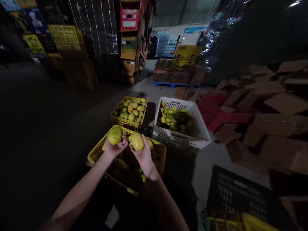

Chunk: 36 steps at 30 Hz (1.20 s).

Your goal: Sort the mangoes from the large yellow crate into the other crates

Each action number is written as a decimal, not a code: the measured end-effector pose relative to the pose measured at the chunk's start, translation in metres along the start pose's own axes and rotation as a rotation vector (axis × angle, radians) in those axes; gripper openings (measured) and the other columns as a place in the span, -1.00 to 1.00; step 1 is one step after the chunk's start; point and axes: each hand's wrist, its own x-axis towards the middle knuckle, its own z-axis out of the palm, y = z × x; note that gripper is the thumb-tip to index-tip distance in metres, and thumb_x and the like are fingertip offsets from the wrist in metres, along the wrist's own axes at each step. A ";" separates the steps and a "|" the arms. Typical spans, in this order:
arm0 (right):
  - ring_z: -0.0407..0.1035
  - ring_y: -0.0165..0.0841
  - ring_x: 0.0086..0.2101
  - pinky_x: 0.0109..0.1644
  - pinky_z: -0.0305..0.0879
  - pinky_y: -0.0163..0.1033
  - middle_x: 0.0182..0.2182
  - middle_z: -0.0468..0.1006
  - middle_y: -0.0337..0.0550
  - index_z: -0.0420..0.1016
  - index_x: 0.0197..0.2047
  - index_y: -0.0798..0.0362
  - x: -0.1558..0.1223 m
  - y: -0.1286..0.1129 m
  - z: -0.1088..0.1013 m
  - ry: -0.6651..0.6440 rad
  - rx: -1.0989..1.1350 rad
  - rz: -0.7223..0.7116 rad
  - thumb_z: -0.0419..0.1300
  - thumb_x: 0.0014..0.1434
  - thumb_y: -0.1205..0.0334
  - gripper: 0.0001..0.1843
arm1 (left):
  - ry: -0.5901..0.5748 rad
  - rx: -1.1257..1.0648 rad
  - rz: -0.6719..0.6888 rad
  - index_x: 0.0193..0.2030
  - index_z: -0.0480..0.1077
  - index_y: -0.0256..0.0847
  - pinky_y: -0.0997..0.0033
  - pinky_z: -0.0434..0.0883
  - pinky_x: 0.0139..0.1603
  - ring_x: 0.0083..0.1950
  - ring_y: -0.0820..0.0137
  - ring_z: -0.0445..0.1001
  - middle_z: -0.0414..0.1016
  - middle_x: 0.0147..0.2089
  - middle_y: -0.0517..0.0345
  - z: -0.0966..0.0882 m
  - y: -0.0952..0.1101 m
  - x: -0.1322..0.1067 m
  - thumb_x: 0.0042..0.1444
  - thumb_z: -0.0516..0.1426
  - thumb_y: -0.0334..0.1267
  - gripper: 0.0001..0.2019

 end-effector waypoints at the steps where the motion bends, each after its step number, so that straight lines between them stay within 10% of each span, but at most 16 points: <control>1: 0.51 -0.32 -0.54 -0.54 0.38 -0.30 -0.52 0.64 -0.22 0.52 -0.31 0.01 0.001 -0.001 -0.001 -0.004 0.001 0.015 0.23 0.21 0.11 -0.85 | -0.004 -0.016 0.006 0.12 0.45 -0.34 0.36 0.47 -0.48 -0.49 0.34 0.45 0.51 -0.37 -0.02 0.000 0.001 0.001 0.30 -0.06 -0.02 -0.51; 7: 0.50 -0.28 -0.53 -0.56 0.37 -0.26 -0.51 0.65 -0.21 0.53 -0.27 -0.04 0.004 -0.002 -0.003 -0.045 -0.021 0.009 0.33 0.08 0.08 -0.82 | 0.055 0.089 0.060 0.11 0.46 -0.23 0.44 0.51 -0.42 -0.44 0.37 0.53 0.56 -0.36 0.03 0.006 0.005 0.006 0.34 -0.07 -0.31 -0.65; 18: 0.50 -0.34 -0.50 -0.45 0.46 -0.29 -0.50 0.63 -0.26 0.51 -0.33 0.00 0.003 0.000 -0.003 -0.110 -0.002 -0.061 0.33 0.01 0.17 -0.85 | 0.101 0.192 0.070 0.03 0.47 -0.29 0.39 0.56 -0.36 -0.38 0.31 0.59 0.58 -0.37 0.05 0.006 0.006 0.003 0.32 0.06 -0.09 -0.66; 36: 0.50 -0.28 -0.49 -0.49 0.43 -0.23 -0.49 0.63 -0.20 0.47 -0.34 -0.03 0.003 -0.001 -0.002 -0.115 -0.071 -0.006 0.37 -0.03 0.11 -0.79 | 0.117 0.114 -0.001 -0.10 0.51 -0.23 0.32 0.55 -0.24 -0.38 0.30 0.58 0.59 -0.39 0.04 -0.003 0.013 0.011 0.28 -0.03 -0.31 -0.72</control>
